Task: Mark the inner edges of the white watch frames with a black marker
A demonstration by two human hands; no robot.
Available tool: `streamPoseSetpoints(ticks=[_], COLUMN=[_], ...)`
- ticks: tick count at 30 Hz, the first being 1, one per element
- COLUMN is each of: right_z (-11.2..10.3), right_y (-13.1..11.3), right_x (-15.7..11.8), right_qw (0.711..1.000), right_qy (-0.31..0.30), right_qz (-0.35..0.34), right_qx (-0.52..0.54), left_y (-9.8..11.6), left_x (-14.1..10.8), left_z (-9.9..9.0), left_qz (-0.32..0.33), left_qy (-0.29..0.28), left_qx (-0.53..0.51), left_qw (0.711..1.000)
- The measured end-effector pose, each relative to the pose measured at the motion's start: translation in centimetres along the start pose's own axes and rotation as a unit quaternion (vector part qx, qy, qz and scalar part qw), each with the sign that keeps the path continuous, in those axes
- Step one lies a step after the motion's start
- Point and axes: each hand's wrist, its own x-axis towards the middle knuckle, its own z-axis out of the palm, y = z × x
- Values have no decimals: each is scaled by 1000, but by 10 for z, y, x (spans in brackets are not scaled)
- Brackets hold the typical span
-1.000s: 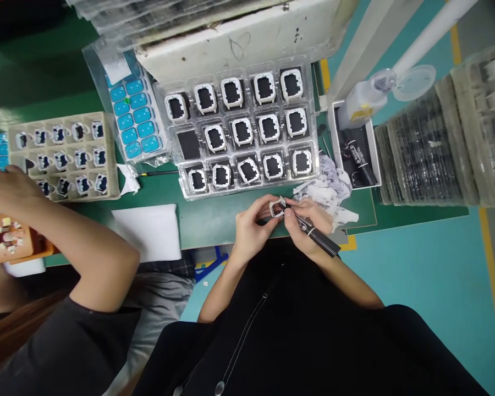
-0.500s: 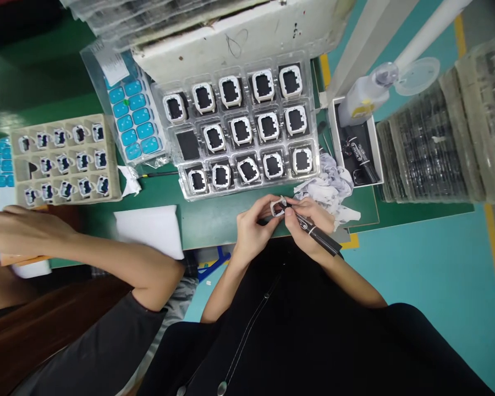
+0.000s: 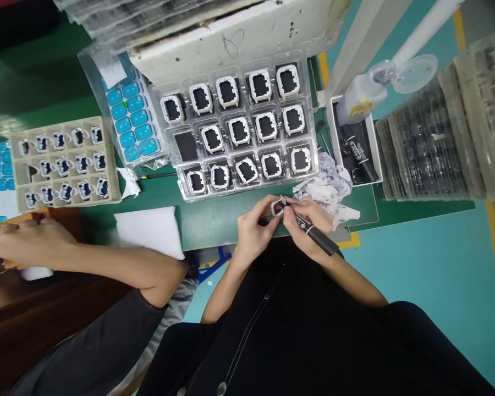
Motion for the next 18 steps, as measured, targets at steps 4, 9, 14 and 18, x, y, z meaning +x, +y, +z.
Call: streamPoseSetpoints(ticks=[4, 9, 14, 18], right_z=[0, 0, 0, 2], right_y=[3, -1, -4, 0], right_x=[0, 2, 3, 3], right_qw=[998, 1000, 1000, 996], right_qy=[-30, -11, -10, -21], right_qz=[-43, -1, 24, -64], right_qx=[-21, -6, -16, -52], left_y=[0, 2, 2, 2], left_x=[-1, 1, 1, 0], left_z=[-1, -1, 0, -2], left_qz=[-1, -7, -13, -11], left_qy=[-3, -5, -3, -12], left_qx=[29, 5, -11, -7], left_qw=[1000, 1000, 1000, 1000])
